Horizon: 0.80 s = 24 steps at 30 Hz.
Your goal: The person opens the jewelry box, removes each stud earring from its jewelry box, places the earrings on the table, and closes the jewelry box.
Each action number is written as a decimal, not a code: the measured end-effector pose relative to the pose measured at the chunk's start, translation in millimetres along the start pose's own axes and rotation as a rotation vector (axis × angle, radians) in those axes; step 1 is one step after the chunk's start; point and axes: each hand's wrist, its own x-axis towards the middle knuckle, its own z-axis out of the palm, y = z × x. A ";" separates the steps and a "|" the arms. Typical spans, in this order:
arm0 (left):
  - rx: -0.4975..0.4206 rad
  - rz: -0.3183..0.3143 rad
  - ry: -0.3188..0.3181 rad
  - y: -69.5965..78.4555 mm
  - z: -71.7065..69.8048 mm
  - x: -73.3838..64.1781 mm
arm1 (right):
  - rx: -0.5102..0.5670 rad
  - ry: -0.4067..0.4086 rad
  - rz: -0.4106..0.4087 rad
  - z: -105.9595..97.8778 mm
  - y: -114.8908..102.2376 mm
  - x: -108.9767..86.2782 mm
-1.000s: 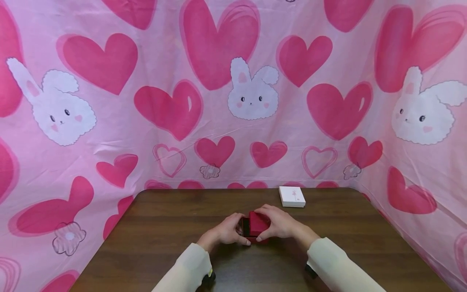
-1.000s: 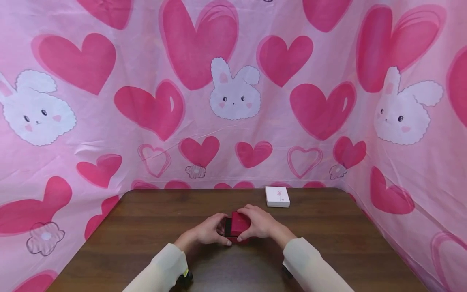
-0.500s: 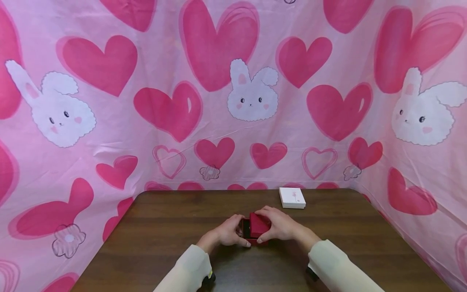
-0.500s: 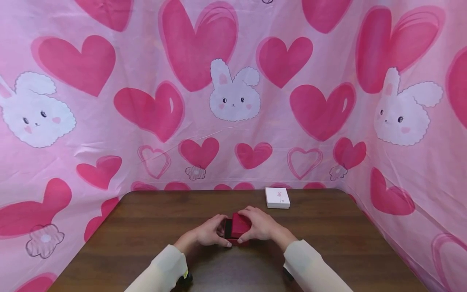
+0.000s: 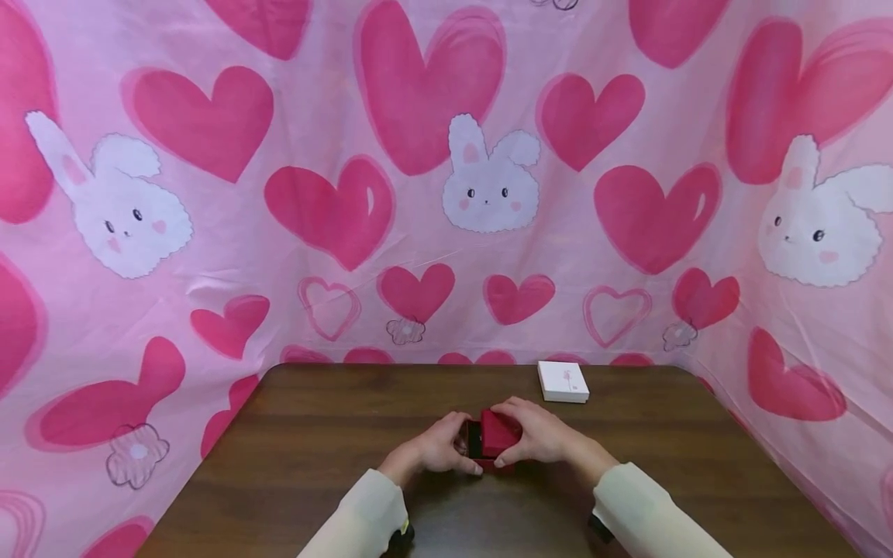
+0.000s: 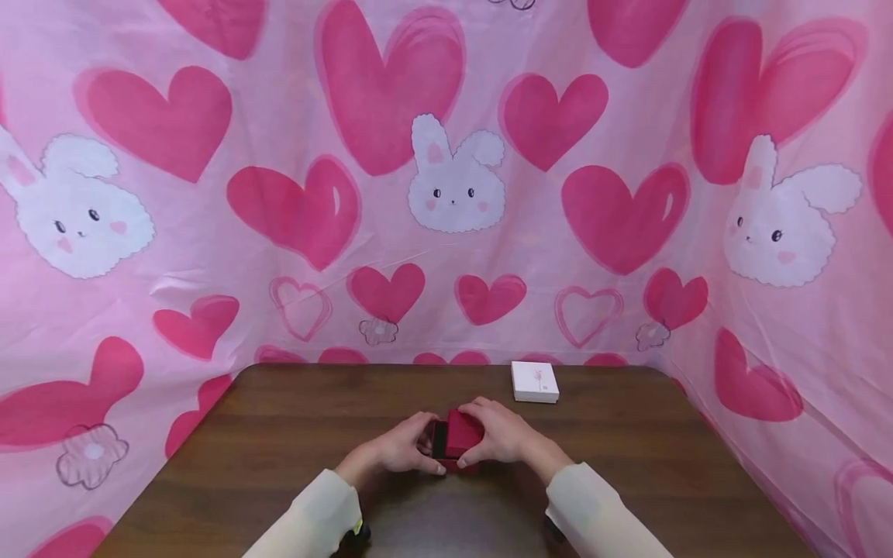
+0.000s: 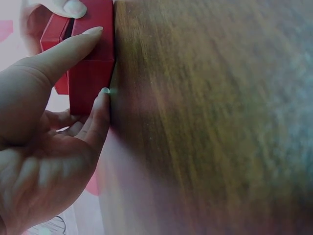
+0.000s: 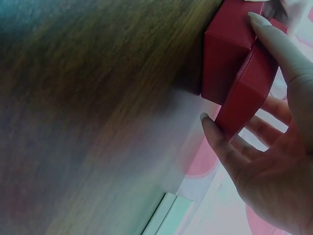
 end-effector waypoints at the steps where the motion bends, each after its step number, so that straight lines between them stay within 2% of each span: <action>1: 0.000 -0.003 0.001 -0.2 0.0 0.0 | 0.004 -0.002 0.003 0.4 0.3 -0.1; 14: 0.003 -0.027 -0.010 4.0 -0.6 0.2 | -0.020 0.001 0.009 -1.0 1.7 -1.9; 18: 0.015 -0.010 0.001 4.0 0.3 0.5 | -0.046 0.019 0.020 -2.2 6.1 -6.5; 24: 0.014 -0.001 0.002 5.0 0.0 1.2 | -0.025 0.037 0.010 -4.4 8.5 -14.4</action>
